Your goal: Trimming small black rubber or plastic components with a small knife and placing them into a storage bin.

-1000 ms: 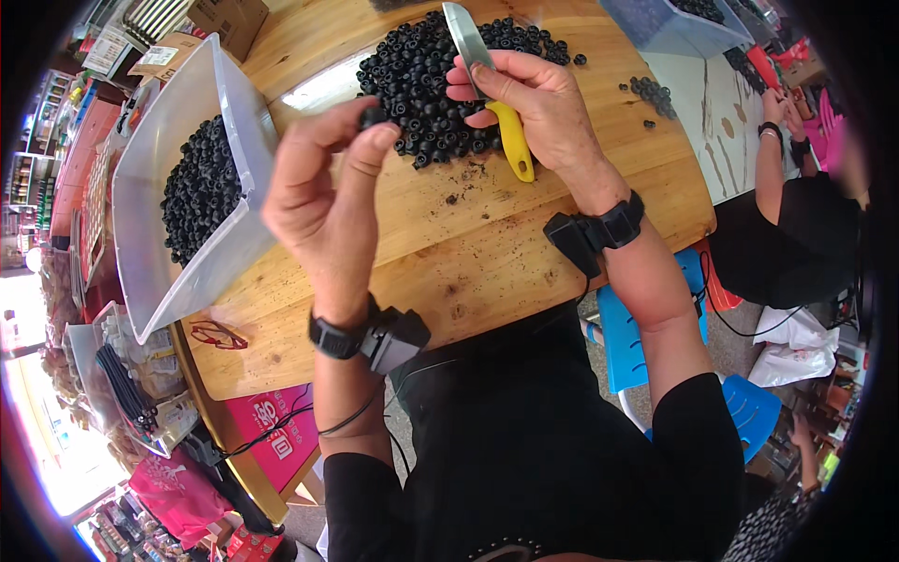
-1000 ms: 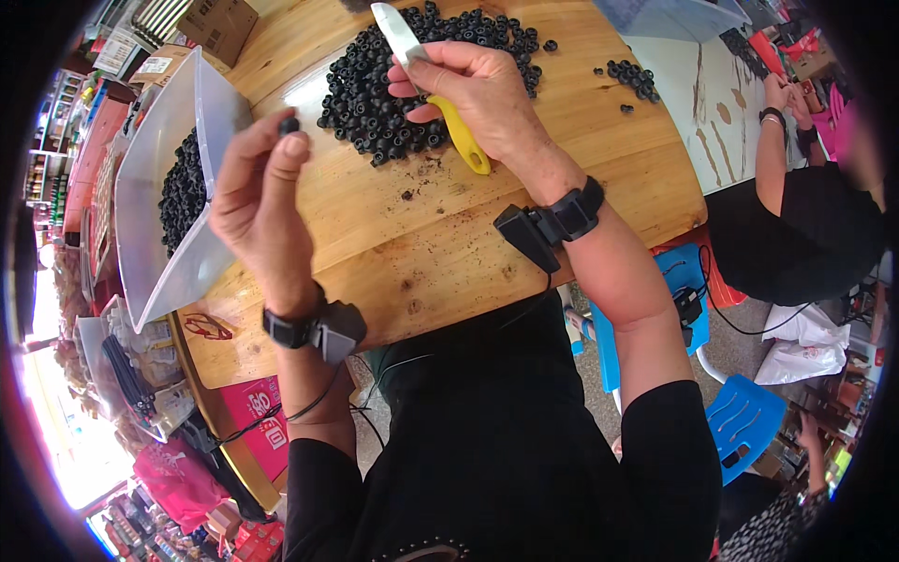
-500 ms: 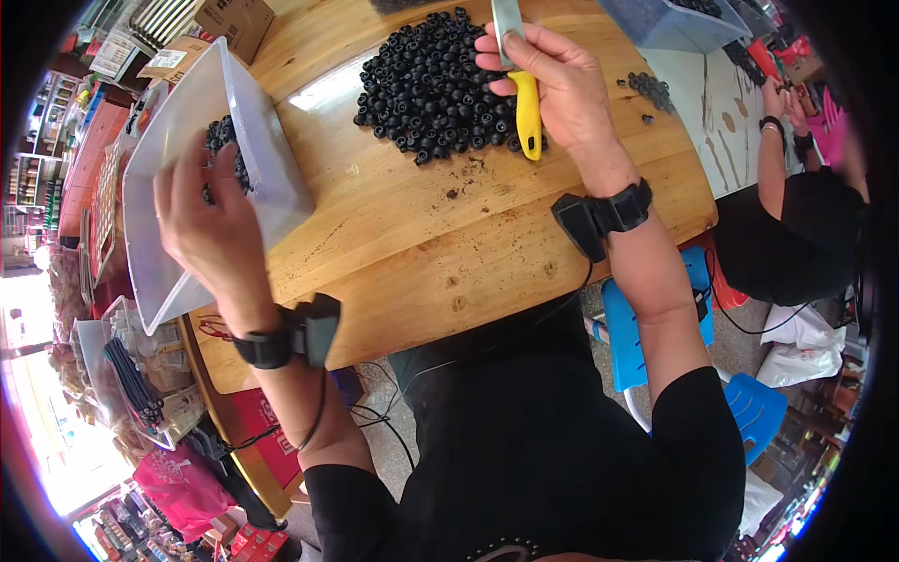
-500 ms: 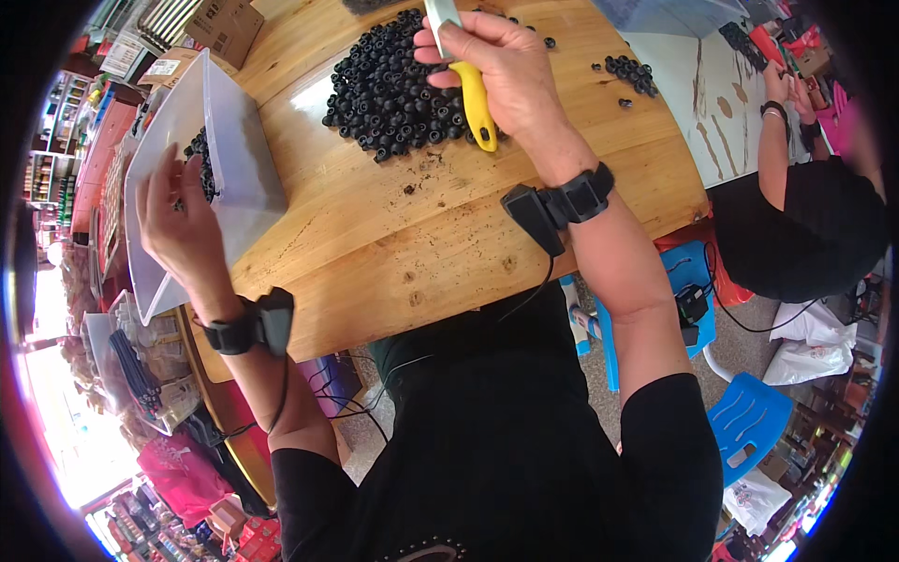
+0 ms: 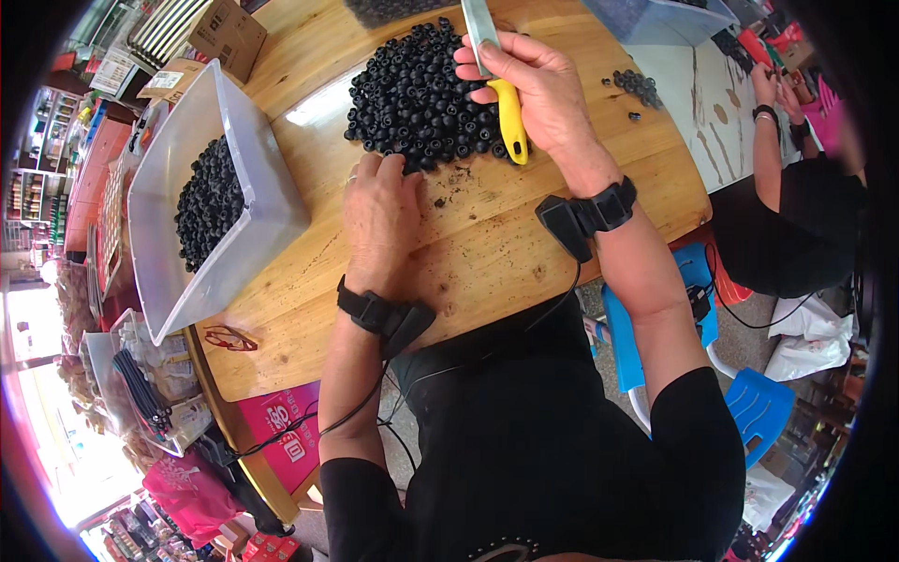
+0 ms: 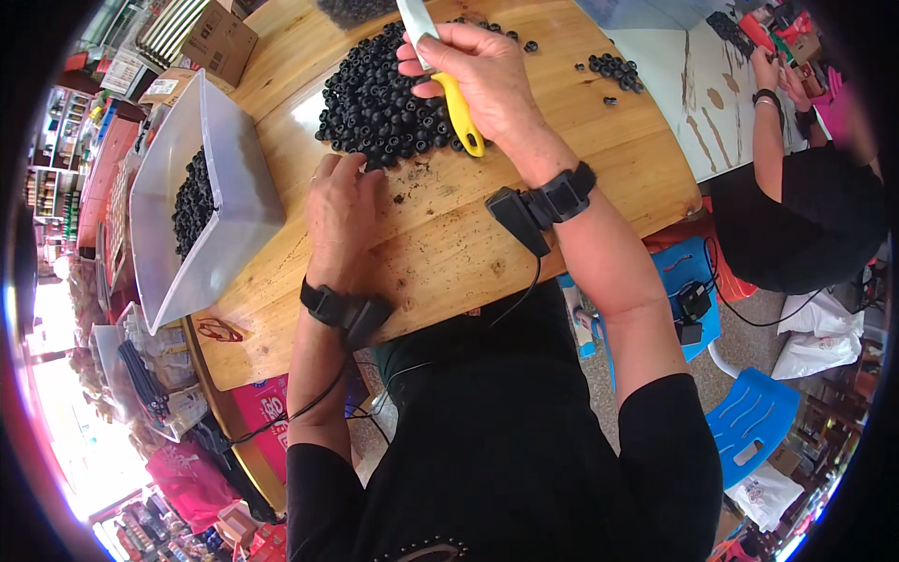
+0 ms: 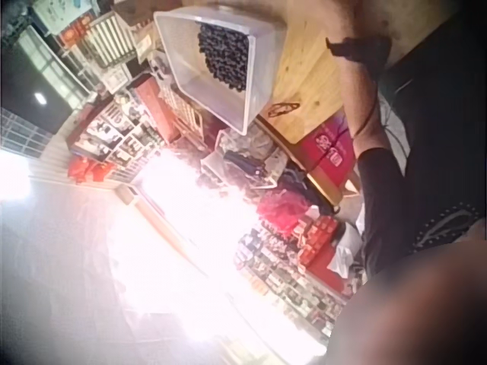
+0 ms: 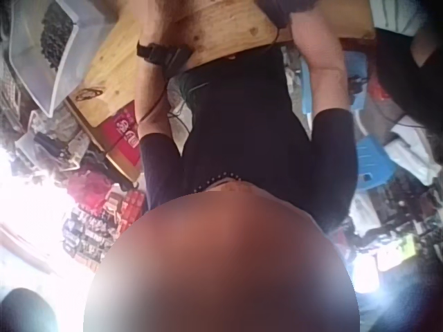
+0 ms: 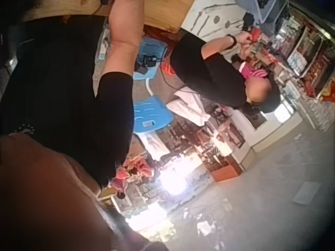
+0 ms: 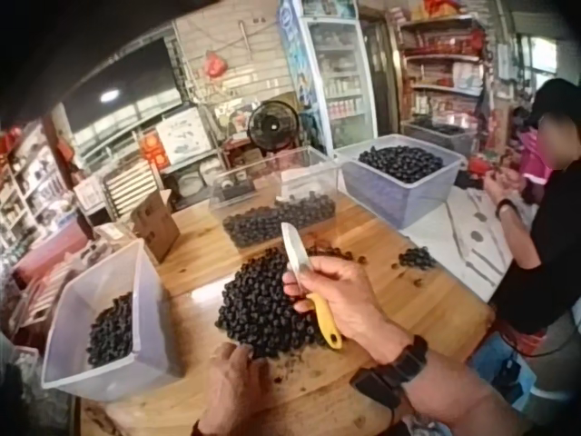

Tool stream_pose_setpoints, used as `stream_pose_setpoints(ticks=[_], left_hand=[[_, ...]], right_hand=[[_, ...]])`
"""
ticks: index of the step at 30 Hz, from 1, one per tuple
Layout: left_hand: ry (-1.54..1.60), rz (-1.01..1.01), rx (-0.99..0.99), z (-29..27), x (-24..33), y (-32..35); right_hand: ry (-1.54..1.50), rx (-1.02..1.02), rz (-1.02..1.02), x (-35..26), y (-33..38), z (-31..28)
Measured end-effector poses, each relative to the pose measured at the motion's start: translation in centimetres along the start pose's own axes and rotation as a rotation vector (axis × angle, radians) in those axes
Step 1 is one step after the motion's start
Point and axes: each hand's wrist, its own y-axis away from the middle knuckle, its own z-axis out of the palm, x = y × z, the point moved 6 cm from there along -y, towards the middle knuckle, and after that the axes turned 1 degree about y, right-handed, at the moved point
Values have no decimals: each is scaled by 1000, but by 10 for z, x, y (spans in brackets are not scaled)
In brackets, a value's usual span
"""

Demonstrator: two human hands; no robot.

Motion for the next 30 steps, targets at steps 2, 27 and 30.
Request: stream_pose_setpoints(ticks=[2,27,30], left_hand=[[-2,-11,4,4,-4,-2],[1777,-287,13,16,-13,3],[1892,-290,-36,19,-12,3]], right_hand=[[-2,-4,9,0,2,3],[286,-337,8,9,31,55],[305,-337,-68,2,32,56]])
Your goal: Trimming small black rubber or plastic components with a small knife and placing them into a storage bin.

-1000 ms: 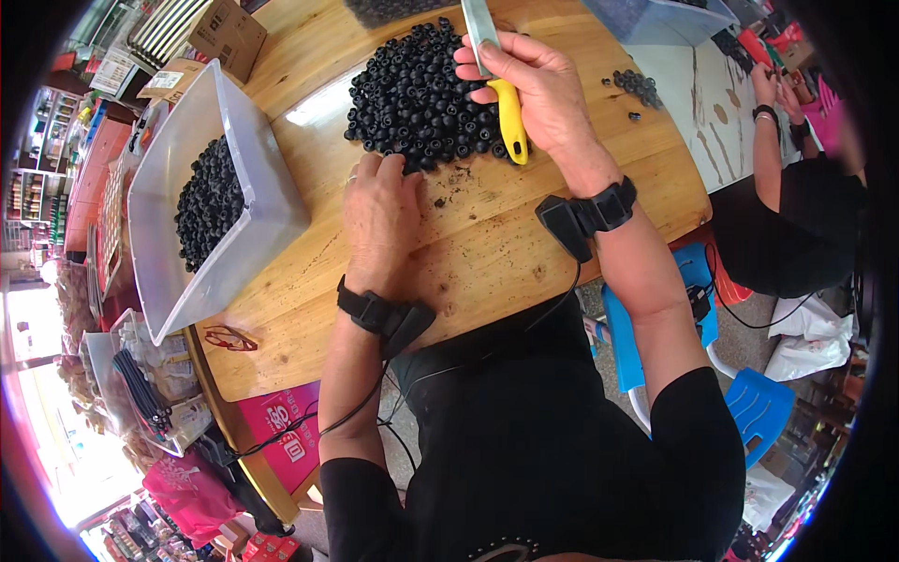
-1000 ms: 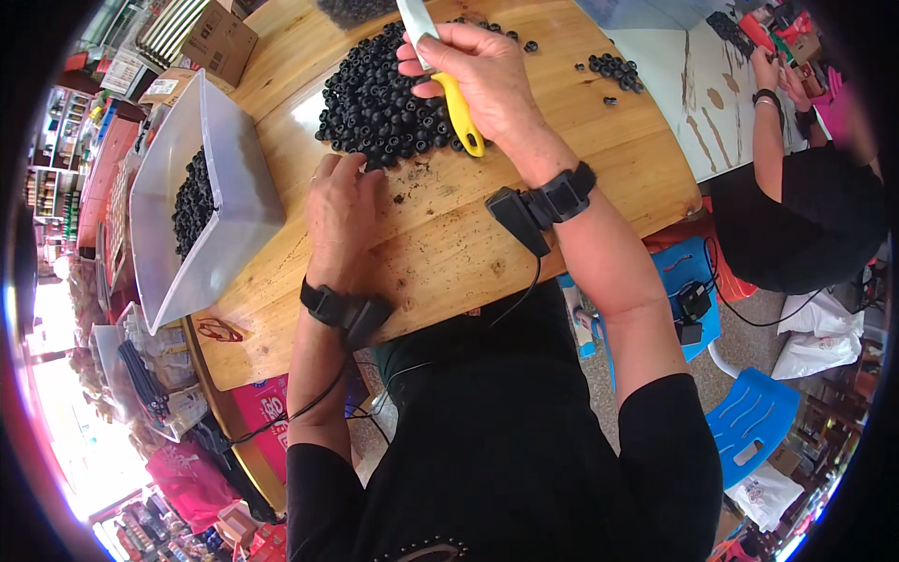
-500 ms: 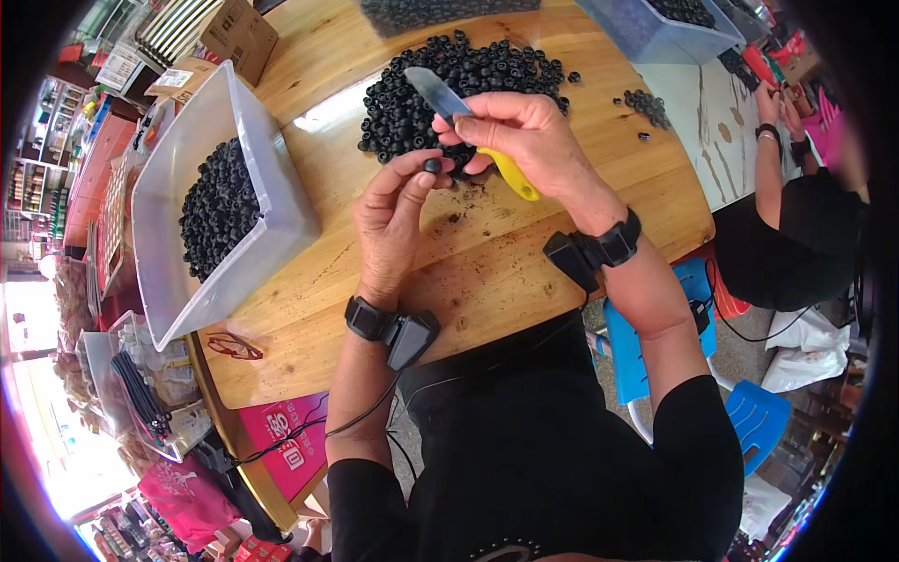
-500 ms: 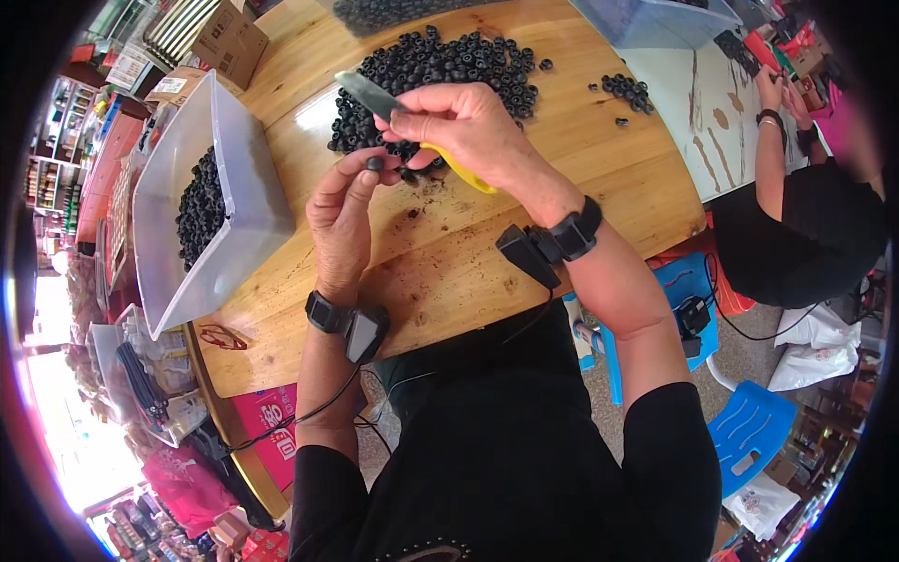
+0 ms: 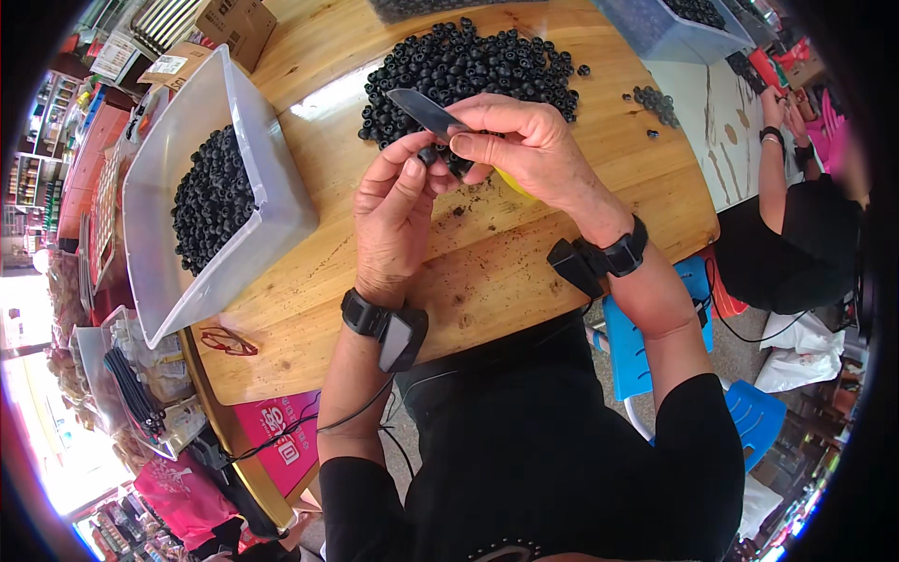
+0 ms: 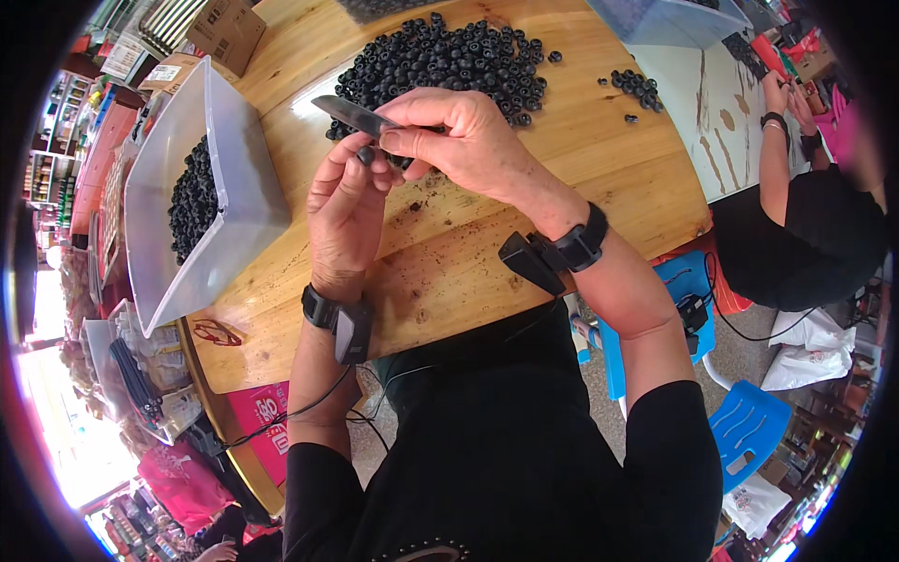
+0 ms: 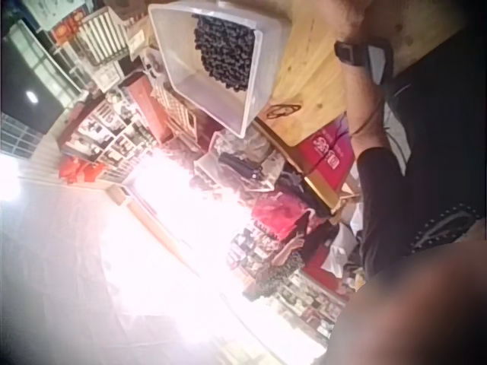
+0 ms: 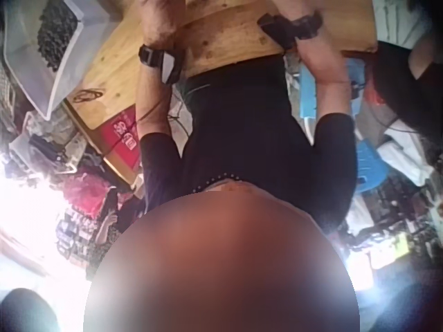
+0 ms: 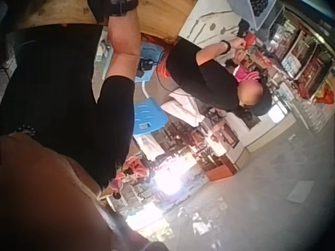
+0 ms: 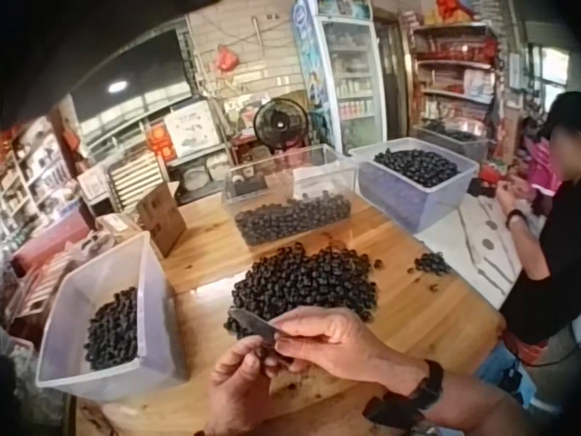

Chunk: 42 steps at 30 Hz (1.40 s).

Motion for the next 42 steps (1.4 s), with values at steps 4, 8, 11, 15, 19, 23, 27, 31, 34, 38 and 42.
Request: stream_pose_setpoints(ticks=[4,8,11,15,19,23,27,31,34,38,42], left_hand=[[72,-37,-1,1,-2,-1],[70,-69,27,2,-6,1],[-4,-39,52,3,-6,1],[-65,-21,45,6,-5,1],[-30,-12,33,3,-5,2],[-23,0,13,6,-4,3],[-32,48,2,6,-3,4],[-105,31,1,3,-5,3],[-99,36,10,7,-4,4],[-159,45,16,5,-4,6],[-199,57,72,1,-7,9]], right_hand=[[50,3,24,2,-1,-1],[89,0,19,2,0,2],[96,4,-5,1,0,3],[123,-27,15,3,0,2],[30,-18,97,7,-1,1],[-11,-32,115,3,0,1],[11,-60,75,0,1,5],[74,-65,22,-2,3,10],[130,-31,9,-2,4,12],[182,-2,-6,1,5,13],[110,15,128,9,3,5]])
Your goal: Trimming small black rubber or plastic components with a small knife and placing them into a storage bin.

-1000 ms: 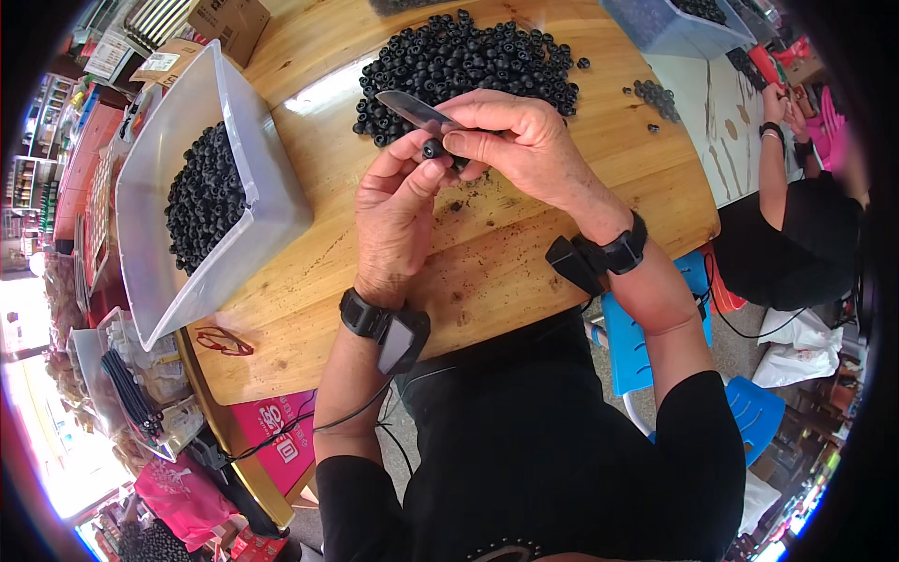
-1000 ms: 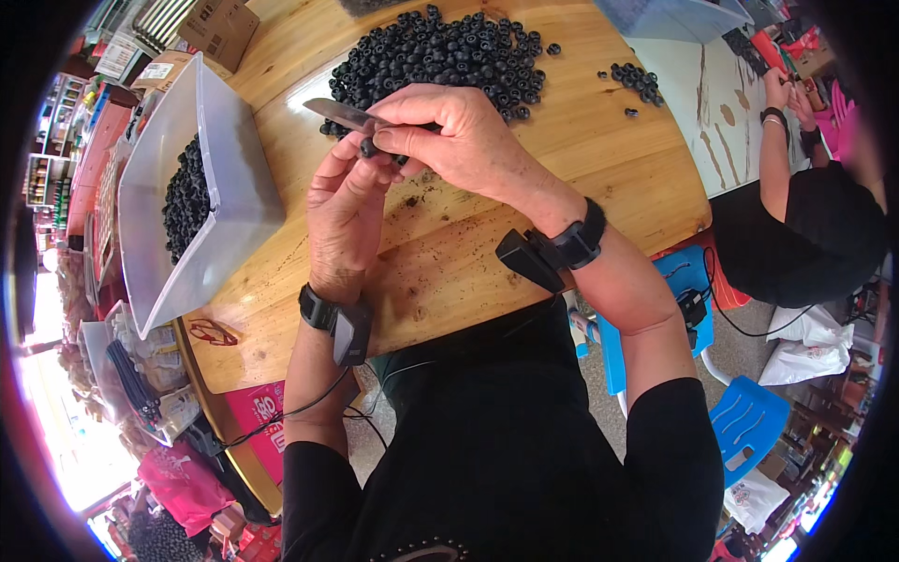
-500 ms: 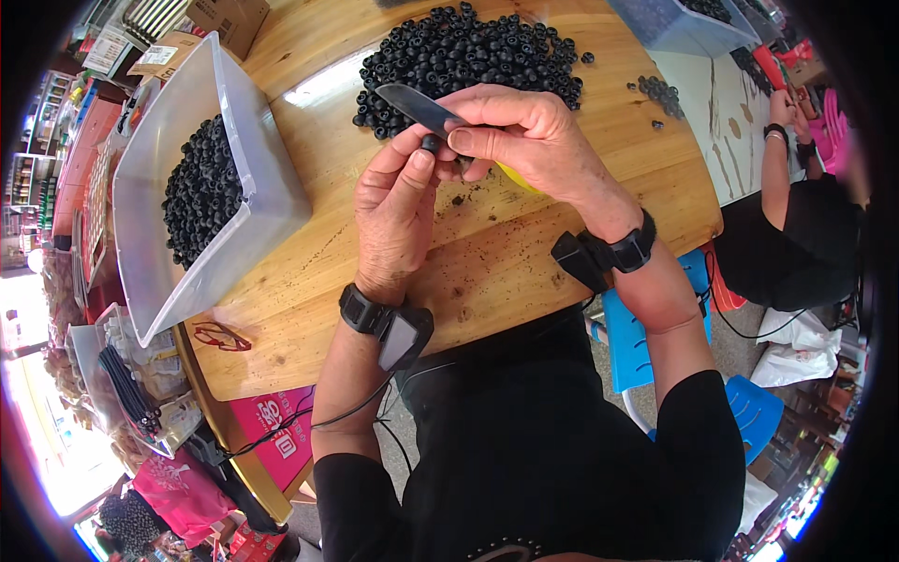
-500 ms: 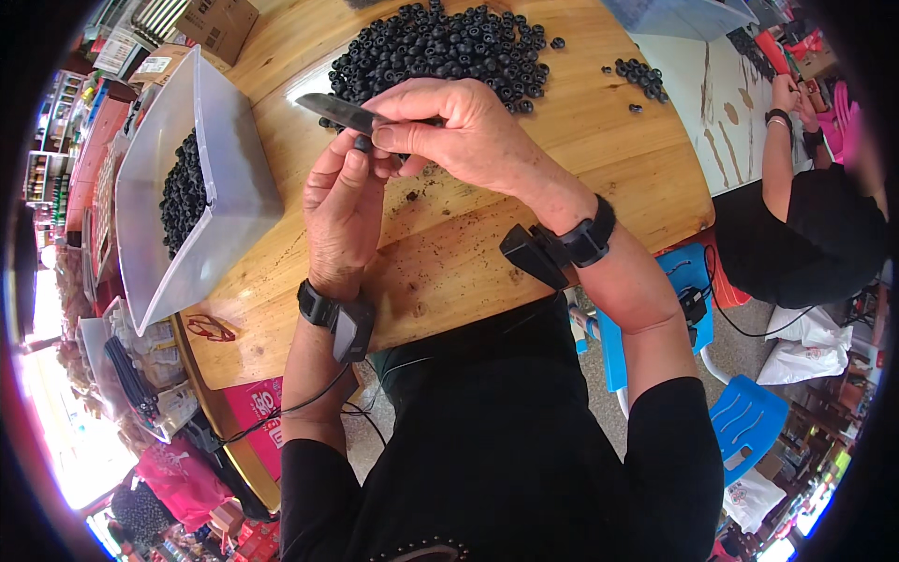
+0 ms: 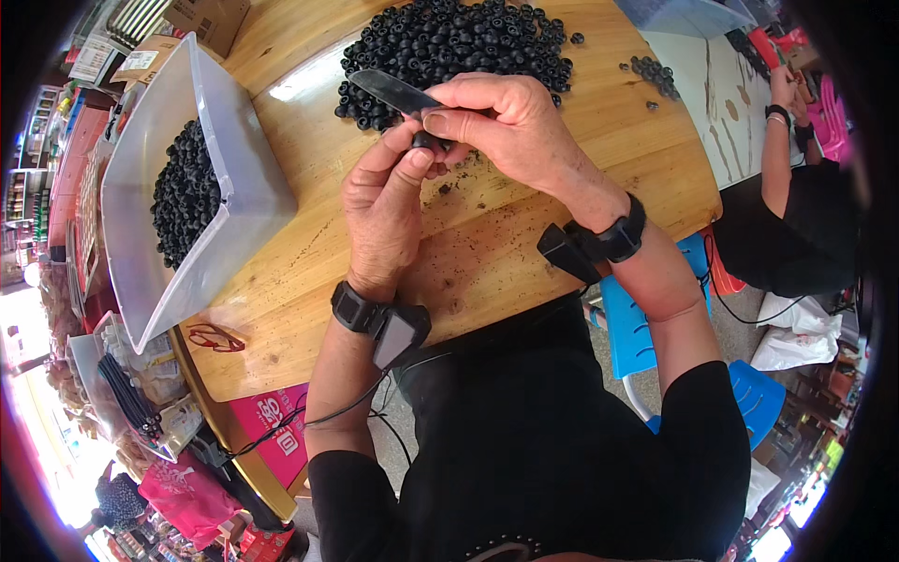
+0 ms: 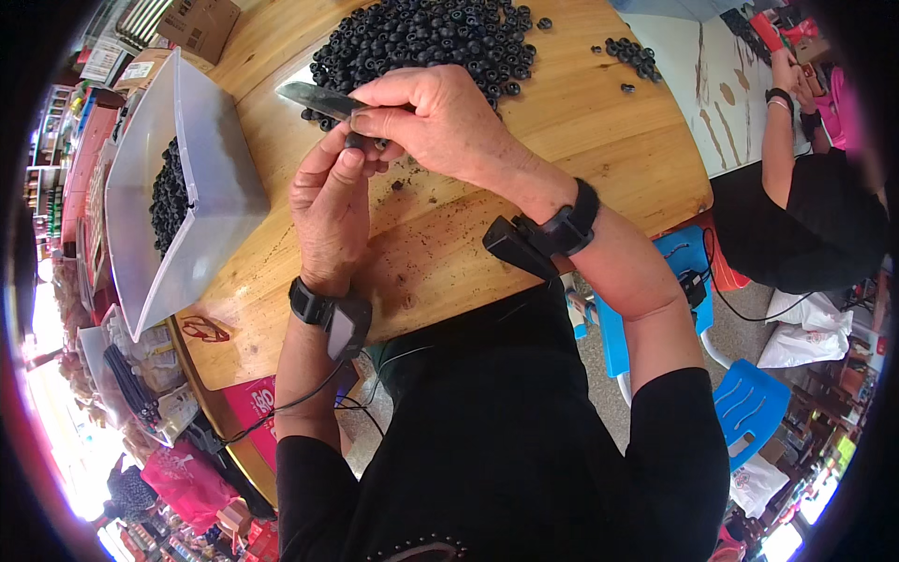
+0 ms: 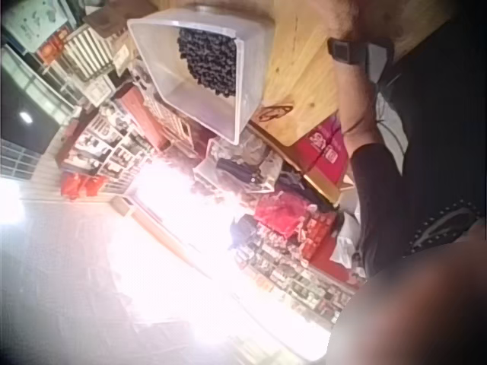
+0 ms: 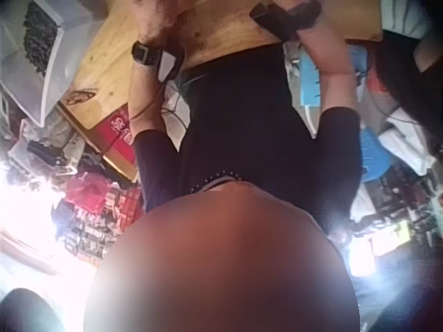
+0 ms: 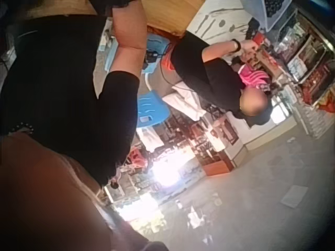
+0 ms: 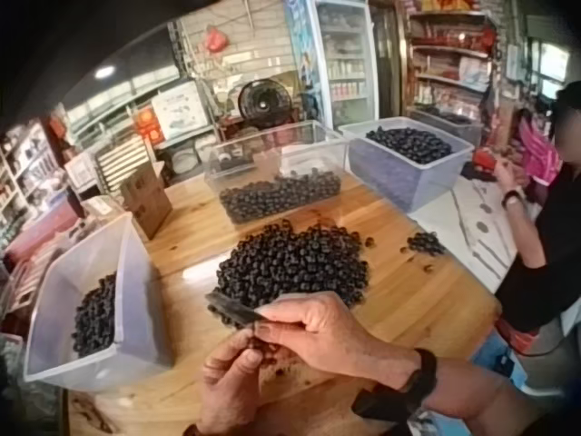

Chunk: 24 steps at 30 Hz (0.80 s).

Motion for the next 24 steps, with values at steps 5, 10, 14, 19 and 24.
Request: stream_pose_setpoints(ticks=[5,10,14,19,24], left_hand=[[16,29,-48,1,2,-3],[-43,42,20,-7,1,-4],[-70,-9,-8,-4,4,-3],[-34,19,-9,-7,0,-3],[-4,-32,-36,-1,1,-5]], right_hand=[[-150,-75,71,9,-3,-2],[-99,-64,-37,-2,2,7],[53,3,-129,-6,3,9],[41,26,-58,4,0,5],[-204,-26,51,13,-2,0]])
